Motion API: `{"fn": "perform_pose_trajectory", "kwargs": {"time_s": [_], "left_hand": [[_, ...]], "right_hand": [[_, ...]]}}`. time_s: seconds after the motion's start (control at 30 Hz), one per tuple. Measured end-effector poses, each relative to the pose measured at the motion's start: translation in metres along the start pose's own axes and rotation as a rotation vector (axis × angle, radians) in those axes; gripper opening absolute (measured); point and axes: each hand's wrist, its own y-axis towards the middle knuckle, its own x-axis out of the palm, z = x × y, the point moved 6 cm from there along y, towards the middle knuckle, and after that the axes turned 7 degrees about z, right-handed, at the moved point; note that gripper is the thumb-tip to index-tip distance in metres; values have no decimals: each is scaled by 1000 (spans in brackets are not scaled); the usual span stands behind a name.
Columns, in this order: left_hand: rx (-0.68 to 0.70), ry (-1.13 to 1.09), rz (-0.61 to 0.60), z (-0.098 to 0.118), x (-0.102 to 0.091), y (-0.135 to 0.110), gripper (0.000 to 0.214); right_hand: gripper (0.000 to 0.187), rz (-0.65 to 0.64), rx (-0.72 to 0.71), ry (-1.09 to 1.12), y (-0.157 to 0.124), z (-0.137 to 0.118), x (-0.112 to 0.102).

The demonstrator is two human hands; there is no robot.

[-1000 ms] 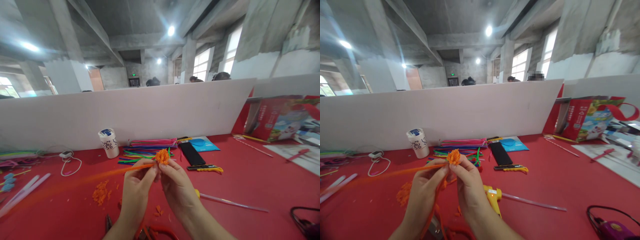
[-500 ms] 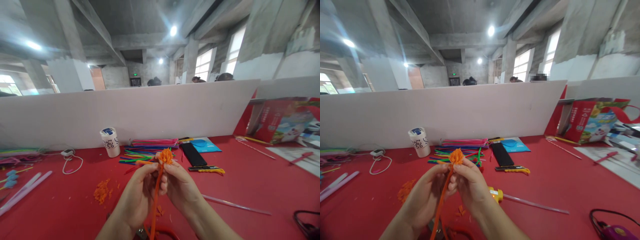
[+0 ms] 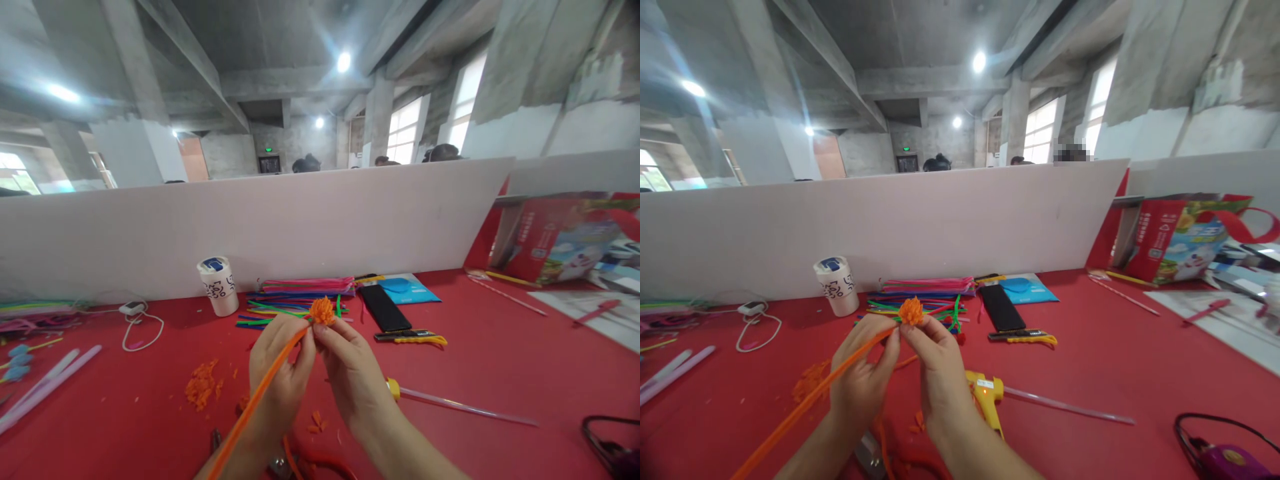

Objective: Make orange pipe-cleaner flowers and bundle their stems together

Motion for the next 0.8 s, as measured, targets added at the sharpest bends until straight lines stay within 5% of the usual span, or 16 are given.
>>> {"fn": "perform_pose_trajectory", "kwargs": {"time_s": [0.07, 0.13, 0.33, 0.47, 0.8], "left_hand": [[138, 12, 12, 7, -1, -1, 16], [97, -49, 30, 9, -3, 1, 16], [-817, -618, -61, -12, 15, -8, 17], [-1147, -876, -33, -13, 23, -19, 18], [-1363, -1085, -169, -2, 30, -26, 15]], "right_hand": [[18, 1, -7, 11, 0, -2, 0], [17, 0, -11, 21, 0, -4, 0], [13, -72, 8, 17, -3, -10, 7], [13, -133, 67, 8, -5, -8, 12], [18, -210, 187, -12, -5, -4, 11]]}}
